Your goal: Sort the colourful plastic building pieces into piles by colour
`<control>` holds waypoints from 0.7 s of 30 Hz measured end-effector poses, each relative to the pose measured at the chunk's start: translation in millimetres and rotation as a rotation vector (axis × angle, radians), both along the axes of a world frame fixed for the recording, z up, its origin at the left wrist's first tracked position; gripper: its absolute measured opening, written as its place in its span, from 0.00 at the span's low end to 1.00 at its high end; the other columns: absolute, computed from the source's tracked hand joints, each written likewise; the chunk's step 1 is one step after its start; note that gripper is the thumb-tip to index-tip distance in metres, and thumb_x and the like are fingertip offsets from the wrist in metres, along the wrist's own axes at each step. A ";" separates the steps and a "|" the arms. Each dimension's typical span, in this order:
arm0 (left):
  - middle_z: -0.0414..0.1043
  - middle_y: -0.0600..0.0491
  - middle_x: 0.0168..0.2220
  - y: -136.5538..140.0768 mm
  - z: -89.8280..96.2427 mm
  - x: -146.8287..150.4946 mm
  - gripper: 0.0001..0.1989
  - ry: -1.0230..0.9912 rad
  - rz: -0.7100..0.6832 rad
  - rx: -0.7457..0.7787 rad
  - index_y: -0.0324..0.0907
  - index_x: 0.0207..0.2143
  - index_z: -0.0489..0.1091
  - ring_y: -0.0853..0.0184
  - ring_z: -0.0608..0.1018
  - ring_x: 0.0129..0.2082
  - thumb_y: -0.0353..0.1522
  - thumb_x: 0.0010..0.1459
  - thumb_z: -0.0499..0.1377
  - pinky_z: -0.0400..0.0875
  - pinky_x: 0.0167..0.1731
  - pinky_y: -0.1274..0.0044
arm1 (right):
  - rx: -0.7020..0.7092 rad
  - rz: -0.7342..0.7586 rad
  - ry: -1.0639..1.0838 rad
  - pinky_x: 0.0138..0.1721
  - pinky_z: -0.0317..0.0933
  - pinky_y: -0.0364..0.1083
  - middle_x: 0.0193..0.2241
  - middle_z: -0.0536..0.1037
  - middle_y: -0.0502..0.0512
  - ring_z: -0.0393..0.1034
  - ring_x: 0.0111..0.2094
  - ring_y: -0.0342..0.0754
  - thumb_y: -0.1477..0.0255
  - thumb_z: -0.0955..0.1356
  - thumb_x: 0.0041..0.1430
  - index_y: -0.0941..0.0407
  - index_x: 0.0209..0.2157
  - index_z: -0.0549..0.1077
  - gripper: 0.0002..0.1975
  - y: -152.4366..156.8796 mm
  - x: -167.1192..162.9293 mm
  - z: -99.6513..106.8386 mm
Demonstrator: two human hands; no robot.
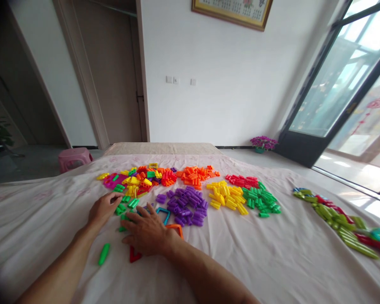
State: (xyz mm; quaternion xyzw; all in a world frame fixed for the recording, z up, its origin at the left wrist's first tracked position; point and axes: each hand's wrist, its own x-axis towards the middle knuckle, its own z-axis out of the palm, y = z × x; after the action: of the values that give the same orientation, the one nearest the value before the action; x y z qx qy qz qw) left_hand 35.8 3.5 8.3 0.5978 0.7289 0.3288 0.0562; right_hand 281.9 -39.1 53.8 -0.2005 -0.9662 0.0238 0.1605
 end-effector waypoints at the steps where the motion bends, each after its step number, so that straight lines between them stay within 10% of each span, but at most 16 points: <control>1: 0.81 0.54 0.42 0.0 0.2 0.0 0.14 -0.001 -0.001 -0.002 0.47 0.41 0.76 0.66 0.80 0.40 0.38 0.60 0.53 0.70 0.37 0.79 | -0.012 -0.002 -0.004 0.63 0.44 0.59 0.54 0.73 0.55 0.62 0.56 0.56 0.58 0.64 0.67 0.52 0.55 0.69 0.19 1.2 -0.1 0.2; 21: 0.81 0.54 0.42 -1.1 2.0 -1.2 0.15 0.018 0.022 -0.038 0.48 0.41 0.77 0.64 0.80 0.39 0.40 0.58 0.54 0.70 0.34 0.78 | -0.071 -0.070 0.161 0.47 0.60 0.45 0.42 0.75 0.53 0.67 0.44 0.48 0.74 0.66 0.62 0.50 0.51 0.73 0.16 8.3 -1.4 -5.1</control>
State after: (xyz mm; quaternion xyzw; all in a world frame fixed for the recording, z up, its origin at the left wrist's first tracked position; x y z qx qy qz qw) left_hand 34.6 2.4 10.2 0.5915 0.7421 0.3100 0.0575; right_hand 280.4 -30.8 48.7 -0.2370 -0.9411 0.0684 0.2311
